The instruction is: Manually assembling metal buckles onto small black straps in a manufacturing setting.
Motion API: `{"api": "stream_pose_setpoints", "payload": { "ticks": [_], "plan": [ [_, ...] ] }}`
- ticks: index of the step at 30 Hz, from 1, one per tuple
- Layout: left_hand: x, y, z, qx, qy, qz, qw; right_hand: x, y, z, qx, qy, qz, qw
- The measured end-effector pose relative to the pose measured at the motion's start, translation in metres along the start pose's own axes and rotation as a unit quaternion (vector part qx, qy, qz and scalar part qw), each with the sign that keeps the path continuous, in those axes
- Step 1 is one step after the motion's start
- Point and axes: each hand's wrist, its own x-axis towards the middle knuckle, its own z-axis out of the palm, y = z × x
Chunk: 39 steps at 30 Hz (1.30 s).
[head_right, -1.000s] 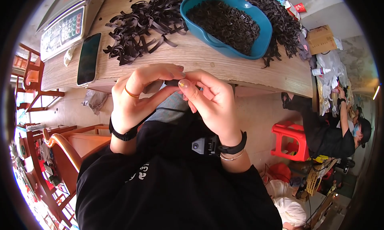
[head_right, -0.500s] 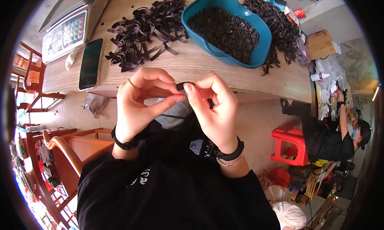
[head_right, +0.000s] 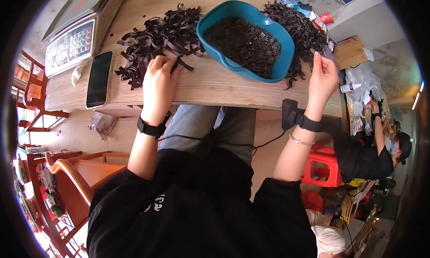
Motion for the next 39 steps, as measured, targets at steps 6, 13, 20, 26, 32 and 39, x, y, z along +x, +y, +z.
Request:
{"api": "stream_pose_setpoints", "payload": {
  "ticks": [6, 13, 20, 26, 32, 39],
  "plan": [
    [-0.001, -0.008, -0.001, -0.017, -0.024, 0.000, 1.000, 0.005, -0.010, 0.022, -0.175, -0.074, -0.061, 0.980],
    [-0.001, -0.002, -0.008, 0.018, 0.019, 0.068, 0.997, -0.014, -0.058, 0.063, -0.119, -0.464, -0.078, 0.874],
    [-0.002, 0.003, -0.016, -0.026, 0.019, 0.082, 0.996, -0.014, -0.068, 0.074, -0.109, -0.494, -0.107, 0.856],
    [-0.002, 0.003, -0.020, -0.069, 0.039, 0.103, 0.992, -0.015, -0.068, 0.075, -0.058, -0.450, -0.120, 0.883],
    [-0.001, 0.008, -0.024, -0.091, 0.041, 0.101, 0.990, -0.017, -0.073, 0.078, 0.056, -0.436, -0.070, 0.896],
    [-0.001, 0.009, -0.023, -0.101, 0.043, 0.103, 0.989, -0.016, -0.081, 0.080, 0.149, -0.436, 0.064, 0.885]
  ]
}}
